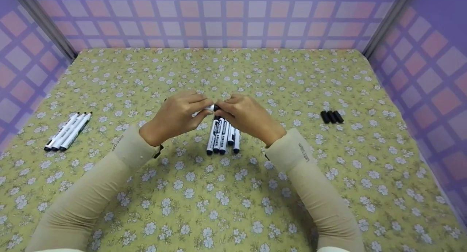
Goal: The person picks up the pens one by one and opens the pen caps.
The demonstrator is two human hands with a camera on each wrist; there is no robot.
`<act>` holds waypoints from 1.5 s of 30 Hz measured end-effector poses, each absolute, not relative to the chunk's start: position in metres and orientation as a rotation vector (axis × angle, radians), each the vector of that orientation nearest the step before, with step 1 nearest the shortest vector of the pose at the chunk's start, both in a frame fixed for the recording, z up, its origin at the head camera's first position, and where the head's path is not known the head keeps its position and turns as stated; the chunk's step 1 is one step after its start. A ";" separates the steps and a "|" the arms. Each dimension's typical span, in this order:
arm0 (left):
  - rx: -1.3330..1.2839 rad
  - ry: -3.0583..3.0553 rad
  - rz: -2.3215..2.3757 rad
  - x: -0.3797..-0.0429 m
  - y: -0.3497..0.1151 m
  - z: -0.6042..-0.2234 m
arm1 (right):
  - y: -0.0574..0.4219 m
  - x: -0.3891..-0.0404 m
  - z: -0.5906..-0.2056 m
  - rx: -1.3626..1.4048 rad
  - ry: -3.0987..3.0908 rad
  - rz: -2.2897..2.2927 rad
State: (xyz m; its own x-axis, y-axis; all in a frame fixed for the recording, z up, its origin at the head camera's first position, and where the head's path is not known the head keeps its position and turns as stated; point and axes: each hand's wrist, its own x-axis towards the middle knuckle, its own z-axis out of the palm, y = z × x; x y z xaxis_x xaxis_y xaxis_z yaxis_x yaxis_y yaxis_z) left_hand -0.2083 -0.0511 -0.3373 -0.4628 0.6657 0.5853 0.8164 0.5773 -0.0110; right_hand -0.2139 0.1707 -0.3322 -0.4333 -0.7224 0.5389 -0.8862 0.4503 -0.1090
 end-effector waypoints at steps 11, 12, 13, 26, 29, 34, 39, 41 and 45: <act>-1.187 -2.312 -0.443 -0.209 -0.052 -0.337 | 0.170 -0.214 -0.332 1.376 -2.264 0.556; -1.190 -2.312 -0.446 -0.209 -0.052 -0.337 | 0.170 -0.214 -0.332 1.375 -2.263 0.557; -1.192 -2.312 -0.449 -0.210 -0.052 -0.337 | 0.170 -0.214 -0.332 1.374 -2.262 0.555; -1.182 -2.346 -0.489 -0.210 -0.055 -0.338 | 0.172 -0.214 -0.332 1.360 -2.284 0.549; -1.177 -2.359 -0.498 -0.210 -0.056 -0.338 | 0.173 -0.214 -0.333 1.353 -2.292 0.548; -1.171 -2.370 -0.490 -0.209 -0.057 -0.338 | 0.172 -0.213 -0.333 1.344 -2.292 0.542; -1.173 -2.365 -0.500 -0.209 -0.059 -0.339 | 0.172 -0.214 -0.333 1.337 -2.285 0.543; -1.175 -2.362 -0.505 -0.209 -0.060 -0.339 | 0.172 -0.214 -0.333 1.334 -2.285 0.544; -1.168 -2.365 -0.507 -0.209 -0.063 -0.340 | 0.172 -0.214 -0.333 1.325 -2.288 0.546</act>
